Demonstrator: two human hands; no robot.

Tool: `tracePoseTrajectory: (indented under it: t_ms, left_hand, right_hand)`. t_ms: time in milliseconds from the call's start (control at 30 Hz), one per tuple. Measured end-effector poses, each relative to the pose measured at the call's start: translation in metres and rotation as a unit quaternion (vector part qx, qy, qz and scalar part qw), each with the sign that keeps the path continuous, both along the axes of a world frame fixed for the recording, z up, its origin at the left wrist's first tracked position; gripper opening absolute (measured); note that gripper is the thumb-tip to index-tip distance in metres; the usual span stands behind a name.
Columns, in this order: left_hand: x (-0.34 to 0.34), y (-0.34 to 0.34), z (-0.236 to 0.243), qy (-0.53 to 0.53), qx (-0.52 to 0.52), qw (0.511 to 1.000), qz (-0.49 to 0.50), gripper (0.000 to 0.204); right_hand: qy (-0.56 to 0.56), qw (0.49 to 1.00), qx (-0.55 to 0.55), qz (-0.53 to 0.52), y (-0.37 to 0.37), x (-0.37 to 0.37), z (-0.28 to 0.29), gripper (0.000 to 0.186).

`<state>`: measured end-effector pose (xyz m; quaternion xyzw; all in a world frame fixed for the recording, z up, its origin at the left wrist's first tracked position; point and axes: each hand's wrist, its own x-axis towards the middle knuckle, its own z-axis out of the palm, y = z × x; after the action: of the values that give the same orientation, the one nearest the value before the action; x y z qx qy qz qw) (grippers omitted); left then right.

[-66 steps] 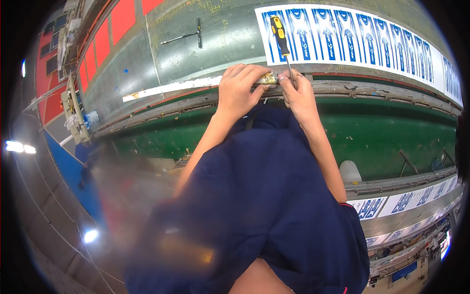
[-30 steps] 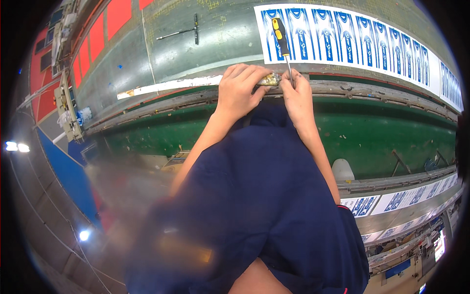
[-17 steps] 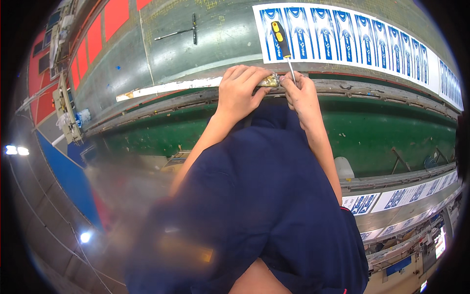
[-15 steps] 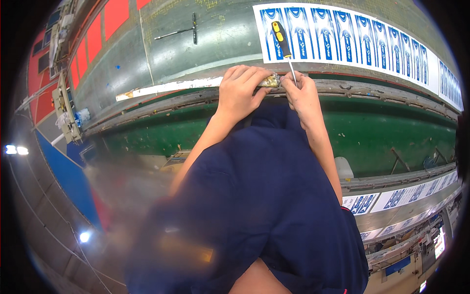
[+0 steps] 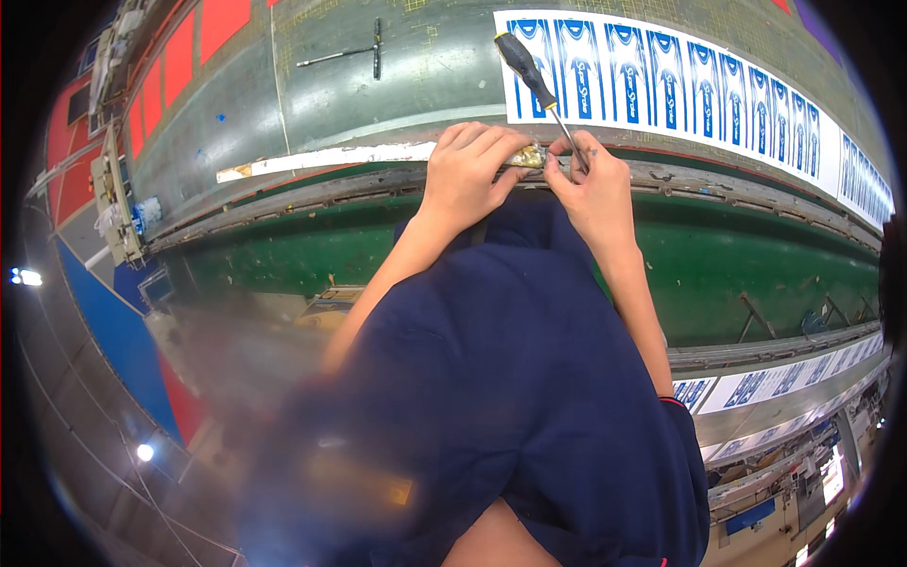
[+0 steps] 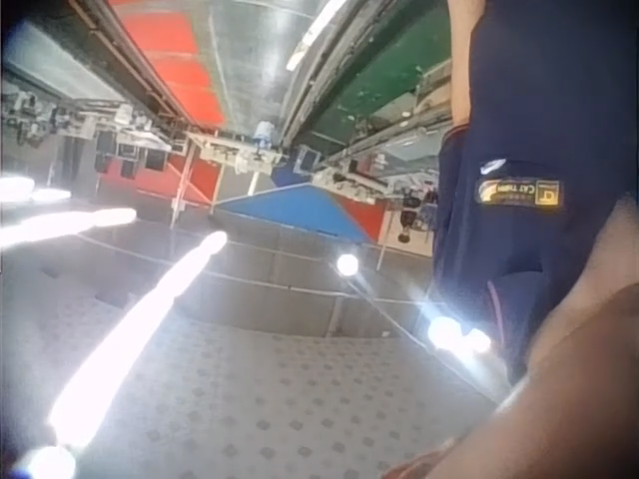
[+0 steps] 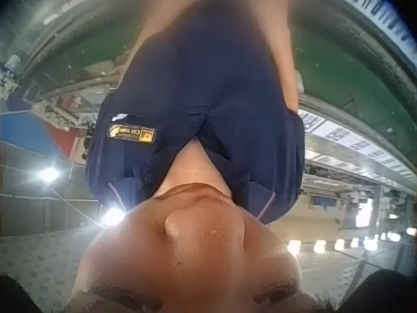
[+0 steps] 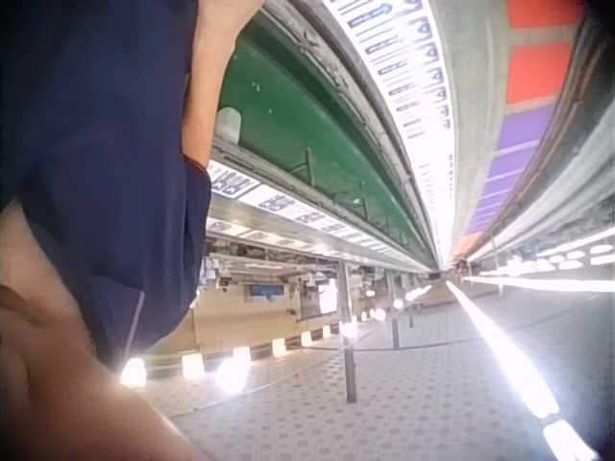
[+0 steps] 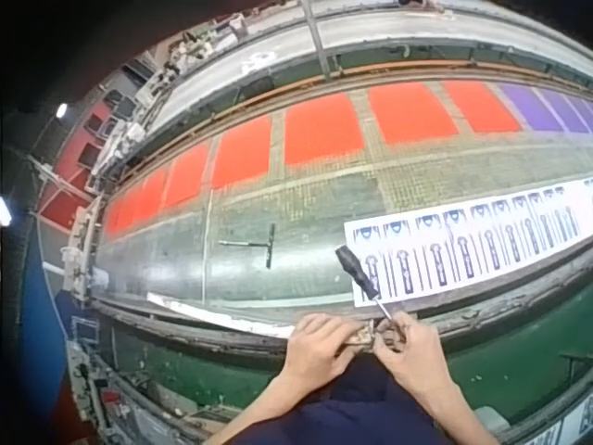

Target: Adjusting and repairing a screen printing frame using a screwdriver.

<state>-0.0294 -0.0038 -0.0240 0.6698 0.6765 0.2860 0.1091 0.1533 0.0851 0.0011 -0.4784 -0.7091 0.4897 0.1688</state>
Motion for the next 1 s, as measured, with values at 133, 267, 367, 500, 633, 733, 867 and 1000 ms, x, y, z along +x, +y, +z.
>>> tracePoseTrajectory:
  t_ms: [133,267,367,500,633,733,867,1000]
  left_hand:
    - [0.001,0.0,0.0,-0.001,0.002,1.0,0.001,0.036]
    - [0.001,0.0,0.002,0.002,-0.009,1.0,-0.003,0.035]
    - [0.0,0.001,0.002,-0.001,-0.006,1.0,-0.002,0.034]
    - [0.0,0.002,0.001,0.004,0.009,1.0,-0.003,0.033]
    - [0.0,0.001,0.001,0.002,0.008,1.0,-0.003,0.034]
    - [0.0,0.001,0.001,0.002,0.003,1.0,-0.002,0.035]
    - [0.0,0.0,0.0,0.003,0.0,1.0,-0.004,0.036]
    - [0.0,0.0,0.002,0.009,-0.001,1.0,-0.001,0.037]
  right_hand:
    - [0.02,0.994,0.101,-0.022,-0.011,-0.002,-0.011,0.016]
    - [0.017,0.995,0.094,-0.039,-0.016,-0.003,-0.014,0.015]
    - [0.061,0.984,0.155,-0.056,-0.017,-0.007,-0.022,0.011]
    - [0.053,0.98,0.187,-0.041,-0.017,-0.007,-0.025,0.012]
    - [0.037,0.977,0.206,-0.033,-0.018,-0.008,-0.026,0.013]
    - [0.038,0.978,0.201,-0.032,-0.016,-0.007,-0.029,0.014]
    - [0.054,0.978,0.2,-0.031,-0.013,-0.005,-0.032,0.014]
    - [0.068,0.992,0.094,-0.04,-0.01,0.007,-0.03,0.012]
